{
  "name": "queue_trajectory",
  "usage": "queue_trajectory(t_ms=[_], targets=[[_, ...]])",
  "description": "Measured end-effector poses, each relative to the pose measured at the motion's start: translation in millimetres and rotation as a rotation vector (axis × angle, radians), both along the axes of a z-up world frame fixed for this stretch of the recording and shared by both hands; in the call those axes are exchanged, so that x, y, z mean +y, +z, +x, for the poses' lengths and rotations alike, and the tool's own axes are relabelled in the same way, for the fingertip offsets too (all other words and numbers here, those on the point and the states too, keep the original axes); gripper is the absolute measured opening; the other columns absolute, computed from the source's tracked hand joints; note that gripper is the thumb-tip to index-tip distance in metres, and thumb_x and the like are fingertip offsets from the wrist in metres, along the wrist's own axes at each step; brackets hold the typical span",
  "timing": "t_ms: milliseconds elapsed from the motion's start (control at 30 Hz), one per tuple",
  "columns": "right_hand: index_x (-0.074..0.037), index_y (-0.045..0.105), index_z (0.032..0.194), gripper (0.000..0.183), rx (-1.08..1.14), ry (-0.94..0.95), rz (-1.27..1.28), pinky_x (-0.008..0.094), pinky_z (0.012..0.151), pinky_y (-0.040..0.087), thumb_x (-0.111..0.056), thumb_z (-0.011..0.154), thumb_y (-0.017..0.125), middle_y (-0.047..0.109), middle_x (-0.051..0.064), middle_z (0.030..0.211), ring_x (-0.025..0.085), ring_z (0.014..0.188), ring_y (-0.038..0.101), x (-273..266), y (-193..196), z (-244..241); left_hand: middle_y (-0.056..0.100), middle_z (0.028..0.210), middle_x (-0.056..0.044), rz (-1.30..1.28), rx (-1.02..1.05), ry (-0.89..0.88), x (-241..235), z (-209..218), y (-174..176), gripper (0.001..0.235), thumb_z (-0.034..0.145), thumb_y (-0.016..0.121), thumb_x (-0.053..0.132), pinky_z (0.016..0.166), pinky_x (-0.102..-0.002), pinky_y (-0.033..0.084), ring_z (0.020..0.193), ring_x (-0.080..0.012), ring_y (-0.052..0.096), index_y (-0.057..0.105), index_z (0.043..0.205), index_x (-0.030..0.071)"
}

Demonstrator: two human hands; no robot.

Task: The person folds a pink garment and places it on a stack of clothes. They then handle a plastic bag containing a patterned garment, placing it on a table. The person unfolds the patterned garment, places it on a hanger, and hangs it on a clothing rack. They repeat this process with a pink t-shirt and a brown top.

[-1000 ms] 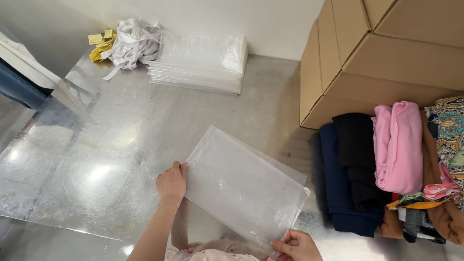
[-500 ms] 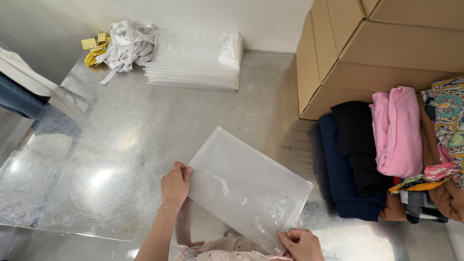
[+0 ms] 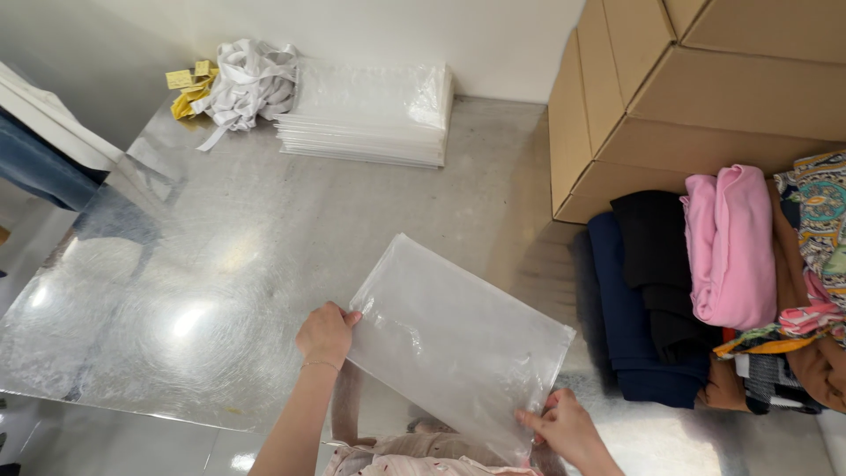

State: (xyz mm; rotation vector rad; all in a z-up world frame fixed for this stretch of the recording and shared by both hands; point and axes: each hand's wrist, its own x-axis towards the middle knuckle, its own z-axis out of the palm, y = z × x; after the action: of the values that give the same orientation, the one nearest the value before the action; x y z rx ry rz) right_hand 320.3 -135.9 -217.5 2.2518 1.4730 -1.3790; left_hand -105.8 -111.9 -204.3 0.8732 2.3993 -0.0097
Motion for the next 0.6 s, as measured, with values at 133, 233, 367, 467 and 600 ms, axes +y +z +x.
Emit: queue_trajectory(t_ms=[133, 233, 367, 467, 600], targets=[[-0.016, 0.066, 0.092, 0.052, -0.104, 0.064, 0.038, 0.030, 0.072, 0.050, -0.068, 0.089, 0.065, 0.080, 0.000, 0.070, 0.015, 0.072, 0.072, 41.2, 9.1, -3.5, 0.077, 0.101, -0.004, -0.005, 0.060, 0.014, -26.5, -0.3, -8.9, 0.048, 0.106, 0.049, 0.060, 0.071, -0.038, 0.056, 0.092, -0.0258, 0.076, 0.068, 0.113, 0.017], [-0.017, 0.065, 0.078, 0.049, -0.163, 0.148, 0.204, 0.036, 0.072, 0.048, -0.063, 0.092, 0.063, 0.078, 0.002, 0.072, 0.022, 0.074, 0.073, 85.8, -27.5, 4.9, 0.077, 0.101, -0.003, 0.050, 0.073, 0.075, -51.7, 6.8, -0.1, 0.046, 0.106, 0.049, 0.058, 0.072, -0.042, 0.055, 0.094, -0.0276, 0.076, 0.068, 0.109, 0.016], [-0.015, 0.070, 0.080, 0.036, -0.112, 0.186, 0.410, 0.040, 0.078, 0.048, -0.049, 0.091, 0.071, 0.076, 0.006, 0.082, 0.029, 0.085, 0.072, 128.4, -27.2, -10.7, 0.075, 0.103, -0.001, 0.203, 0.067, 0.132, -73.7, 18.1, 3.8, 0.035, 0.105, 0.053, 0.054, 0.072, -0.046, 0.055, 0.096, -0.0278, 0.072, 0.059, 0.108, 0.020], [-0.016, 0.067, 0.097, 0.032, -0.110, 0.143, 0.409, 0.042, 0.084, 0.051, -0.046, 0.091, 0.073, 0.078, 0.005, 0.095, 0.030, 0.097, 0.073, 131.6, 4.7, -25.1, 0.067, 0.122, -0.004, 0.348, 0.372, -0.036, -71.2, 33.3, -5.7, 0.045, 0.100, 0.056, 0.058, 0.083, -0.045, 0.054, 0.116, -0.0283, 0.064, 0.056, 0.123, 0.018], [-0.013, 0.054, 0.127, 0.051, -0.008, 0.036, 0.430, 0.041, 0.085, 0.050, -0.049, 0.093, 0.068, 0.074, 0.004, 0.085, 0.028, 0.094, 0.072, 97.9, 42.7, -35.3, 0.036, 0.167, -0.015, 0.613, 0.452, -0.589, -60.3, 85.1, 2.0, 0.072, 0.102, 0.045, 0.059, 0.125, -0.058, 0.020, 0.157, -0.0340, 0.027, 0.044, 0.155, 0.012]])
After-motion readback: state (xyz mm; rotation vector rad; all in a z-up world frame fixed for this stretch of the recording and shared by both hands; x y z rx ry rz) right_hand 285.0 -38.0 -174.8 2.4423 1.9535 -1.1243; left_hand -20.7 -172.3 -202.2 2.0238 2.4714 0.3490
